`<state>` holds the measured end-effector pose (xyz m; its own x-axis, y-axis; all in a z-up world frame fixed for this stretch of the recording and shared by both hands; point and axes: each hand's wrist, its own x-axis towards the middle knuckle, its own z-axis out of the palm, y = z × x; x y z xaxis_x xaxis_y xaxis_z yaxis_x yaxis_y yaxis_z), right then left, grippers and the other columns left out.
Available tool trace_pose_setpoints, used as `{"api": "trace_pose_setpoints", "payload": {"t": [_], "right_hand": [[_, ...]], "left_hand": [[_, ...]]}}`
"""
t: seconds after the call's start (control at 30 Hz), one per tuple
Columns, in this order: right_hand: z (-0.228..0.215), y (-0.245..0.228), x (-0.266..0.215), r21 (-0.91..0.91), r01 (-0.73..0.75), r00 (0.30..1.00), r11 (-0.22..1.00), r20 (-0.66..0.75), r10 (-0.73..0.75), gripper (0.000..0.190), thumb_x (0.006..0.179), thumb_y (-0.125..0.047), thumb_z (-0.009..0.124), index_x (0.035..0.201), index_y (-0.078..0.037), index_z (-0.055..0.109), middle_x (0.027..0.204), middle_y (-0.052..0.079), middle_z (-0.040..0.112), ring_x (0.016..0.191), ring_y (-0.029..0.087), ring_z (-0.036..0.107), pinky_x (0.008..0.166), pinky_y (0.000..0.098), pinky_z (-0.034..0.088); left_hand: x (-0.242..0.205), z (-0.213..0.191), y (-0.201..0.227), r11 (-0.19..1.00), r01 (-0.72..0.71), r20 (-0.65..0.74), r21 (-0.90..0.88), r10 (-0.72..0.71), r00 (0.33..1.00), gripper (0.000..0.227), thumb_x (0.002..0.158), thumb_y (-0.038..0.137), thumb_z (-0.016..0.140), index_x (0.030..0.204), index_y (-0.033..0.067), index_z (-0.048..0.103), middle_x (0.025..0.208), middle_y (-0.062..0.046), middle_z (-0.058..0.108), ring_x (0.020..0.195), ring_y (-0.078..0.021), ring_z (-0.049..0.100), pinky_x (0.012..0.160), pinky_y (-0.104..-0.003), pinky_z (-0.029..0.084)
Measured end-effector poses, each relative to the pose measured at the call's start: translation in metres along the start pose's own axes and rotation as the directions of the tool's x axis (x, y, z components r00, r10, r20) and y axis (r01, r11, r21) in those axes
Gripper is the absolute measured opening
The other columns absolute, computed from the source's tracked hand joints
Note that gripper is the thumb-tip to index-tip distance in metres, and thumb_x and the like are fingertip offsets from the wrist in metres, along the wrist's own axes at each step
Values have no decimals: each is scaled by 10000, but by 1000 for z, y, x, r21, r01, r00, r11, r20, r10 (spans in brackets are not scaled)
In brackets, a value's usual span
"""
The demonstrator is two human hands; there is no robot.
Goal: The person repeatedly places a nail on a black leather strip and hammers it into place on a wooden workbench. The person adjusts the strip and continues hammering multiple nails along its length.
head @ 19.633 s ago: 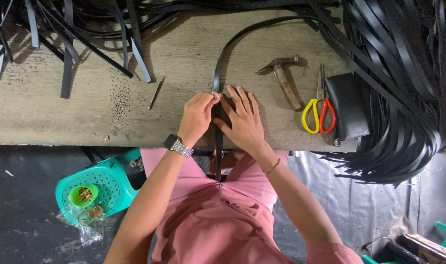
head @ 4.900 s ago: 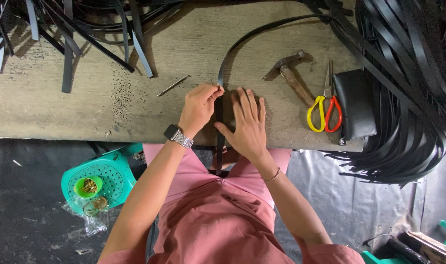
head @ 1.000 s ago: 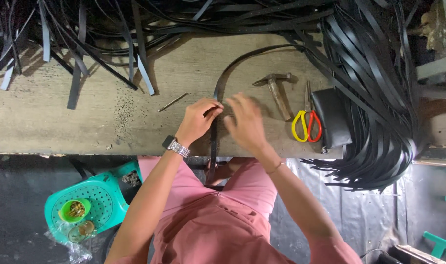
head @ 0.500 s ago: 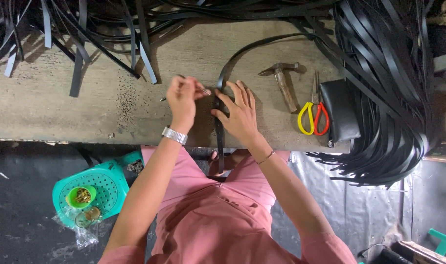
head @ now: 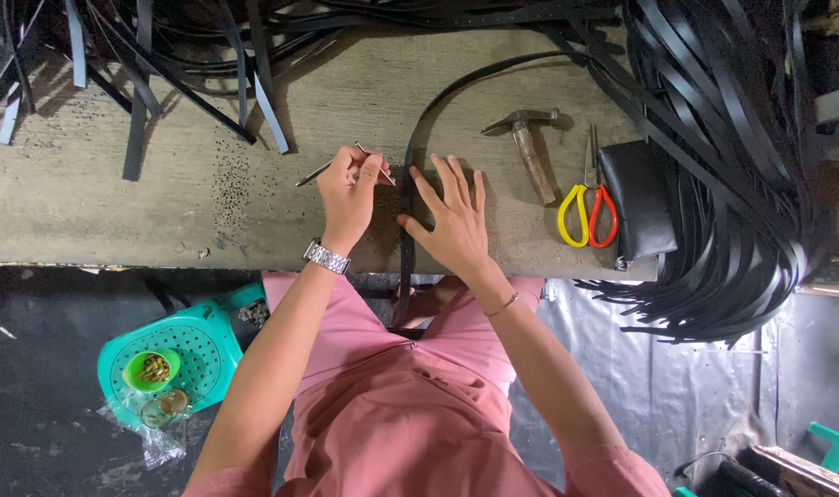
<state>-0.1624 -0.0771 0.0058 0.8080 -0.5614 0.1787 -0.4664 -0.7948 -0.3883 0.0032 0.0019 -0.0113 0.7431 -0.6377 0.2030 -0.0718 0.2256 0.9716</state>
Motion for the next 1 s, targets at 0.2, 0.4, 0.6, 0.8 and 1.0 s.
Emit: {"api": "trace_pose_setpoints", "payload": {"t": [0.2, 0.4, 0.6, 0.8, 1.0], "right_hand": [[-1, 0, -9, -36, 69, 996, 997, -54, -71, 587, 951, -601, 650, 1314, -142, 691, 1612, 100, 363, 1547, 302, 230, 1238, 571, 71], [-8, -2, -20, -34, 73, 997, 997, -37, -74, 616, 924, -602, 674, 1346, -154, 682, 1585, 138, 395, 1535, 347, 253, 1227, 603, 73], [-13, -2, -22, -16, 63, 998, 998, 28, -62, 631, 900, -601, 679, 1373, -185, 654, 1601, 146, 365, 1537, 371, 238, 1231, 605, 70], [-15, -2, -21, -7, 38, 997, 999, 71, -37, 681, 904, -631, 650, 1457, -239, 582, 1612, 133, 343, 1544, 363, 216, 1233, 609, 56], [-15, -3, -20, -12, 40, 997, 999, 60, -39, 662, 913, -624, 649, 1438, -223, 606, 1608, 133, 354, 1546, 352, 215, 1236, 594, 54]], "left_hand": [[0, 1, 1, 999, -27, -4, 28, 27, 1000, 209, 1038, 117, 654, 921, -57, 653, 817, -188, 731, 744, -222, 749, 605, -302, 648], [0, 0, -3, 991, -84, 102, 106, 73, 992, 251, 1047, 138, 660, 891, -57, 638, 817, -199, 736, 735, -247, 762, 580, -313, 641], [-1, 0, -3, 993, -87, 175, 77, 72, 982, 215, 1019, 63, 689, 874, -89, 644, 850, -241, 740, 727, -298, 770, 581, -336, 645], [-2, 1, -3, 990, -96, 208, 100, 73, 975, 236, 1023, 76, 684, 873, -102, 639, 870, -265, 729, 750, -336, 768, 573, -352, 647], [-2, 2, 0, 972, -163, 251, 171, 117, 961, 234, 1017, 69, 692, 869, -100, 627, 857, -268, 728, 762, -389, 753, 533, -361, 647]]}}
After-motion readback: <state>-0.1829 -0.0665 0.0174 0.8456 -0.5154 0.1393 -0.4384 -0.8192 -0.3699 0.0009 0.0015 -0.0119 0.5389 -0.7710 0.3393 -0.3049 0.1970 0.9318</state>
